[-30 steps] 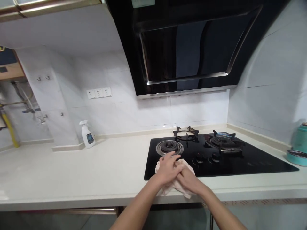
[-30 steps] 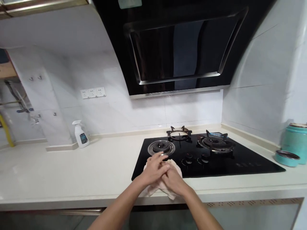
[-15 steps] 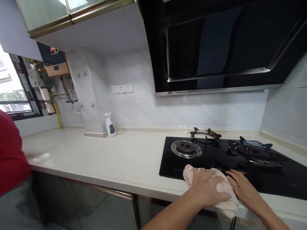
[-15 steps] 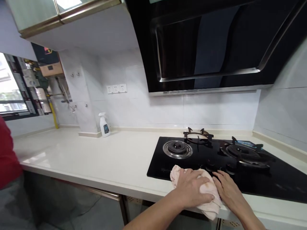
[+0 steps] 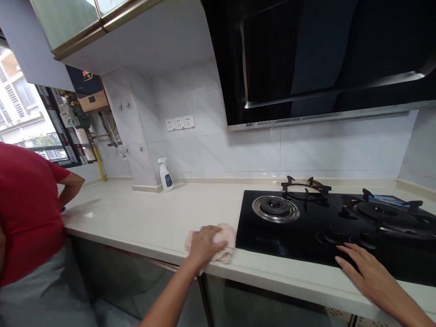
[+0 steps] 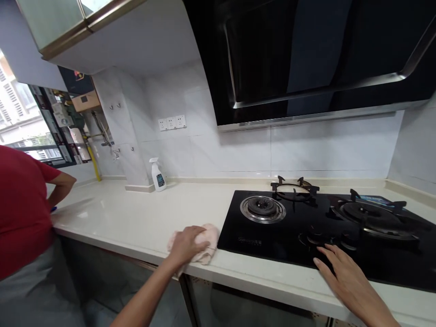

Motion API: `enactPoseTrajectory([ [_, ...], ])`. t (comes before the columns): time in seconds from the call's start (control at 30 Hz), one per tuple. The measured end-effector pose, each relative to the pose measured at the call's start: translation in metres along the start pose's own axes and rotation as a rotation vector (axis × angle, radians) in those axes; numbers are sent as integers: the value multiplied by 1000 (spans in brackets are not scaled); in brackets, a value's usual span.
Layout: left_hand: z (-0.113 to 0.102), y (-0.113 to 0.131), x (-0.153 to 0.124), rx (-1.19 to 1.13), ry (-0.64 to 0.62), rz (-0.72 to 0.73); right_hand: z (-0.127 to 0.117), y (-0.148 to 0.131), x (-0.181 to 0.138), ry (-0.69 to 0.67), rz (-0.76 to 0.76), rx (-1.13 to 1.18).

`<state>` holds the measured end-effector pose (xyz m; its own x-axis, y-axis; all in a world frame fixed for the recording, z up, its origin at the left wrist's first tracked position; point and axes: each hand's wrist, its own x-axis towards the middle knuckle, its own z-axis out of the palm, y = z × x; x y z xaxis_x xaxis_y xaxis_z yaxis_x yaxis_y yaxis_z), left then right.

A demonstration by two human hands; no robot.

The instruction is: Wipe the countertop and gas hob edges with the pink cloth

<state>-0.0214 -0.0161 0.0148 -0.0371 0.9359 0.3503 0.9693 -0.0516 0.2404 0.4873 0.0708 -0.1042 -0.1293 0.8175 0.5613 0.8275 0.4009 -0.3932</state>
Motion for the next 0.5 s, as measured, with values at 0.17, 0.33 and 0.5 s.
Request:
enactPoseTrajectory([
  [0.17,-24,-47,1,289,8,-273,-16,-26,1,58,72,133],
  [0.33,-20,-25,-1,437,15,-242,-50,-53,-10,237,302,348],
  [0.5,-16,-2,2,476,-7,-154,-95,-25,-49,278,649,324],
])
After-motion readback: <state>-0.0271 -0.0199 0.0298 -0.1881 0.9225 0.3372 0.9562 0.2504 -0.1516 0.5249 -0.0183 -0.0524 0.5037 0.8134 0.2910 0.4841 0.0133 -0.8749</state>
